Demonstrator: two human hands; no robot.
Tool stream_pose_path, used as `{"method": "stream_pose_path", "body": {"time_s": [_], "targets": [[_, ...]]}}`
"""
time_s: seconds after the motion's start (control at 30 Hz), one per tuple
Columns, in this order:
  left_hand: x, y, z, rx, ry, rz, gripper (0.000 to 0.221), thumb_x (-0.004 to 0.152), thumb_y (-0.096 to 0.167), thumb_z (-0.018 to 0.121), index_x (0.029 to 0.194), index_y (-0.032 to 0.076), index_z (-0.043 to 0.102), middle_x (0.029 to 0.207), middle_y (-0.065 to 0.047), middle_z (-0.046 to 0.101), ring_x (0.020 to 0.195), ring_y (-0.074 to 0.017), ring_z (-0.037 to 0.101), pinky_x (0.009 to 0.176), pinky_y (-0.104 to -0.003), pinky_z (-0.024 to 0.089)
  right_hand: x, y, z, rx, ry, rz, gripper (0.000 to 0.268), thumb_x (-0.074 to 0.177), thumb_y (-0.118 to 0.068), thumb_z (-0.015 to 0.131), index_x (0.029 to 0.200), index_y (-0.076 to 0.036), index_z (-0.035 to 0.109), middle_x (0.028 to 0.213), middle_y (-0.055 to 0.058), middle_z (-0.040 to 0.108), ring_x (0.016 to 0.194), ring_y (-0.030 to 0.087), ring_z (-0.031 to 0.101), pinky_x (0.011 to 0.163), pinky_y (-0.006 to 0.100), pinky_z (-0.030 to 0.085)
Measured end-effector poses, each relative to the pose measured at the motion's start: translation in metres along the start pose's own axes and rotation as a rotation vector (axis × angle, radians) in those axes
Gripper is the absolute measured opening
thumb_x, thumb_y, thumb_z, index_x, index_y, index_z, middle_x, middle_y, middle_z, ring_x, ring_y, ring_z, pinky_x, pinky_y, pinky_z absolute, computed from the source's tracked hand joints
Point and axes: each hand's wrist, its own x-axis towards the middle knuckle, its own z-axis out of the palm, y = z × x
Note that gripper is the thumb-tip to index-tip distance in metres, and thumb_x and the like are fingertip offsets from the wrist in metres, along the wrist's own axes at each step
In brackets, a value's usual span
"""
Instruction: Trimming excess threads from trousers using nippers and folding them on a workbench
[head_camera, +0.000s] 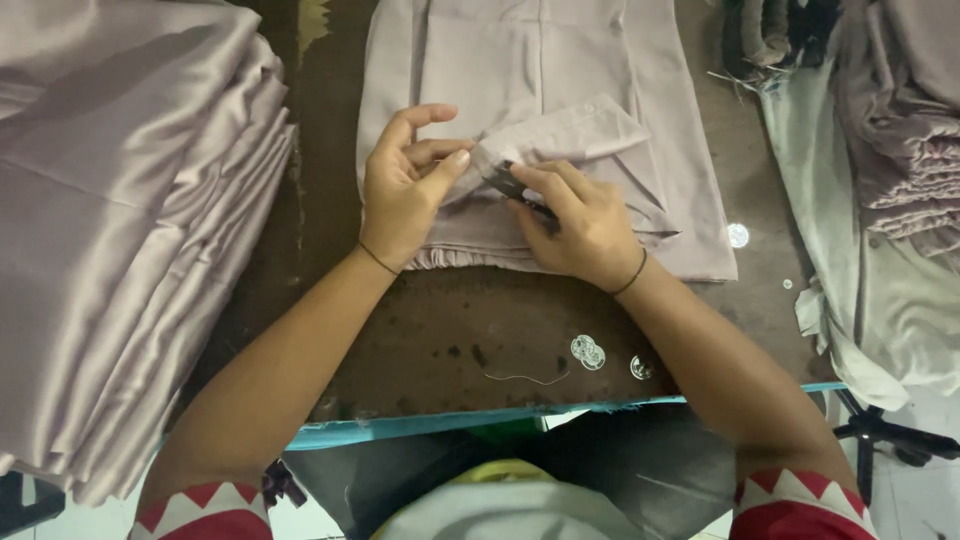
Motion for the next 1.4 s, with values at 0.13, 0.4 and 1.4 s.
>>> {"method": "stream_pose_path", "body": {"time_s": [0.13,0.4,1.4], "targets": [[0.002,-0.014,-0.003,-0.140,-0.035,0.032,0.043,0.093,-0.002,0.074,0.131,0.011,0.058,0.115,-0.016,0.073,0.098,-0.0191,0.075,0.085,-0.028,0.063,0.006,-0.003,0.005,0.034,0.141,-0.002,0.030,0.086,-0.005,0.078,0.115,-0.002,0.073,0.093,0.009,0.070,0.075,0.028,0.074,0.062,0.035,0.059],[0.001,-0.006,-0.004,-0.117,-0.072,0.032,0.041,0.097,0.000,0.070,0.134,0.011,0.057,0.108,-0.014,0.075,0.097,-0.0166,0.075,0.087,-0.027,0.063,0.009,-0.006,0.003,0.052,0.122,0.012,0.030,0.085,-0.002,0.078,0.114,0.000,0.072,0.091,0.011,0.071,0.073,0.031,0.074,0.060,0.038,0.060],[-0.005,-0.001,0.001,-0.084,-0.172,0.014,0.042,0.096,0.004,0.073,0.134,0.014,0.057,0.100,-0.010,0.076,0.088,-0.0088,0.071,0.080,-0.024,0.061,-0.004,0.016,-0.017,0.286,0.157,0.277,0.034,0.095,-0.008,0.075,0.128,-0.001,0.066,0.101,0.021,0.068,0.075,0.042,0.069,0.060,0.043,0.055]]}}
